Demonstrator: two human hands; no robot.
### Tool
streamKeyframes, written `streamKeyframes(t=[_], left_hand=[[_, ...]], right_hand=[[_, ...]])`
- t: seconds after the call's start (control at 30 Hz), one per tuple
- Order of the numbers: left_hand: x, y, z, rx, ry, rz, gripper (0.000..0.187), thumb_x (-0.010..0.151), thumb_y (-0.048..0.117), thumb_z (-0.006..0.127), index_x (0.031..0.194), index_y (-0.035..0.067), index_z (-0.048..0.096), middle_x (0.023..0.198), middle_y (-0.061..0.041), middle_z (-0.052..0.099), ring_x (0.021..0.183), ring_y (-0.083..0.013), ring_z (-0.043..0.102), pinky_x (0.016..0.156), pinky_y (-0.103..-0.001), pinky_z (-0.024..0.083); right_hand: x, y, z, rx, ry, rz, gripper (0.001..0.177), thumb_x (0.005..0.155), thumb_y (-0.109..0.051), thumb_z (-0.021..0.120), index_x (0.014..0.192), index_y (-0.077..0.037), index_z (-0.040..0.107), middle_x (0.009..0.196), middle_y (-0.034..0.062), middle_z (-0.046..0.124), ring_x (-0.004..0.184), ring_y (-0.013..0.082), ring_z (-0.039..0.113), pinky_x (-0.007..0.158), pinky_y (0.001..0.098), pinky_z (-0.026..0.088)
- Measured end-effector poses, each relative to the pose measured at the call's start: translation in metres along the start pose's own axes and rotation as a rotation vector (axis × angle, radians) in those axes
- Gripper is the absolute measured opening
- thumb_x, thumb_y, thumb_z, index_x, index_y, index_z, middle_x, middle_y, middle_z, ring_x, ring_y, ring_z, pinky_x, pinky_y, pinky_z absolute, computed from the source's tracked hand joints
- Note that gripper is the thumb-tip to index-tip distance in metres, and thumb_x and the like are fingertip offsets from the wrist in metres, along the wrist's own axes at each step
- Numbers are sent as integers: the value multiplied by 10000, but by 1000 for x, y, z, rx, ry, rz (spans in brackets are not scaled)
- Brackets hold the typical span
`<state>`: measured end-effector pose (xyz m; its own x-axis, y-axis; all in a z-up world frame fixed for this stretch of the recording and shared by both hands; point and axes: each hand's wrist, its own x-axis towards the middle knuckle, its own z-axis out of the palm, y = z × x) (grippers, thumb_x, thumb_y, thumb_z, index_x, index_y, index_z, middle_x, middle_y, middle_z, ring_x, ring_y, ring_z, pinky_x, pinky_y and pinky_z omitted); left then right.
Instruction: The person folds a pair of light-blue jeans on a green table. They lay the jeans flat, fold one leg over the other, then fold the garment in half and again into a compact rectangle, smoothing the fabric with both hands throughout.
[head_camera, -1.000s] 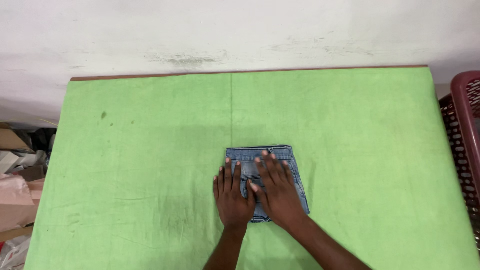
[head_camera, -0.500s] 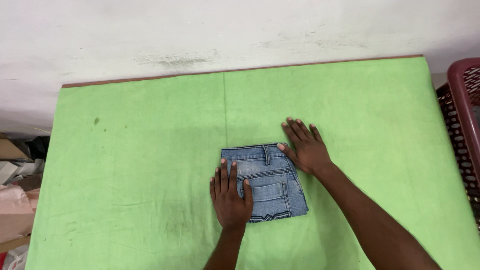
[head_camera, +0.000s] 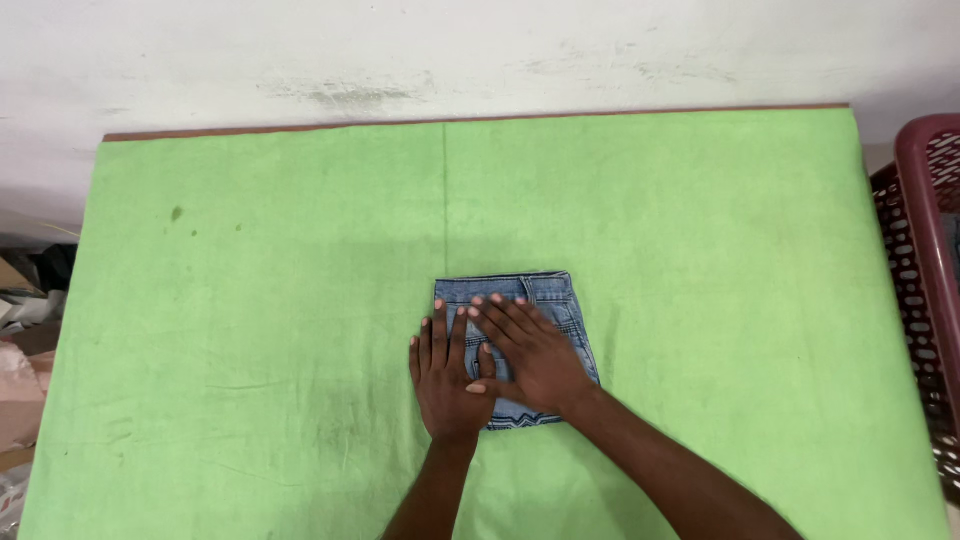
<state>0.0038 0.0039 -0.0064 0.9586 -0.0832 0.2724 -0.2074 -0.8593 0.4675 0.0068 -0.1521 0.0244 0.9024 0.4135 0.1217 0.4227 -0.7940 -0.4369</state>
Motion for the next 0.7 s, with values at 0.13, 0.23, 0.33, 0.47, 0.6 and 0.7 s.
streamKeyframes(t=[0.13, 0.23, 0.33, 0.47, 0.6, 0.7], left_hand=[[-4, 4, -3, -34, 14, 9, 533, 1003, 370, 537, 1471, 116, 562, 1605, -133, 459, 1455, -398, 444, 1212, -567, 281], [-2, 5, -5, -36, 27, -4, 532, 996, 358, 539, 1472, 120, 563, 1603, -130, 464, 1451, -397, 453, 1214, -567, 284], [0, 5, -6, -30, 27, -8, 540, 986, 342, 542, 1473, 111, 558, 1602, -136, 461, 1445, -401, 458, 1212, -567, 286], [-2, 5, -4, -41, 39, -4, 532, 979, 330, 546, 1463, 110, 564, 1606, -133, 459, 1438, -405, 460, 1209, -561, 289], [-1, 5, -6, -32, 39, -6, 533, 986, 333, 539, 1467, 104, 563, 1605, -133, 453, 1437, -404, 463, 1209, -564, 290], [0, 7, -6, -34, 37, 0, 527, 995, 339, 528, 1463, 100, 563, 1607, -136, 452, 1436, -407, 458, 1207, -567, 285]], right_hand=[[-16, 50, -4, -197, -49, 156, 877, 954, -726, 415, 1609, -154, 297, 1670, 85, 291, 1556, 253, 242, 1268, 528, 94], [-28, 92, -13, -213, -124, 348, 807, 1001, -659, 342, 1624, -156, 242, 1687, 121, 211, 1557, 296, 150, 1232, 525, 51], [-49, 124, -23, -172, -50, 462, 835, 1006, -622, 343, 1620, -70, 224, 1686, 130, 211, 1558, 306, 152, 1229, 538, 74], [-57, 121, -14, 115, 151, 618, 721, 1068, -577, 366, 1572, -63, 397, 1709, 147, 291, 1614, 334, 257, 1303, 487, 214], [-51, 74, -8, 315, 87, 787, 890, 911, -594, 615, 1522, 17, 403, 1577, 232, 388, 1437, 382, 418, 1170, 470, 364], [-50, 44, -13, 428, 48, 947, 1010, 789, -584, 743, 1505, 29, 379, 1489, 242, 452, 1316, 355, 545, 1070, 444, 479]])
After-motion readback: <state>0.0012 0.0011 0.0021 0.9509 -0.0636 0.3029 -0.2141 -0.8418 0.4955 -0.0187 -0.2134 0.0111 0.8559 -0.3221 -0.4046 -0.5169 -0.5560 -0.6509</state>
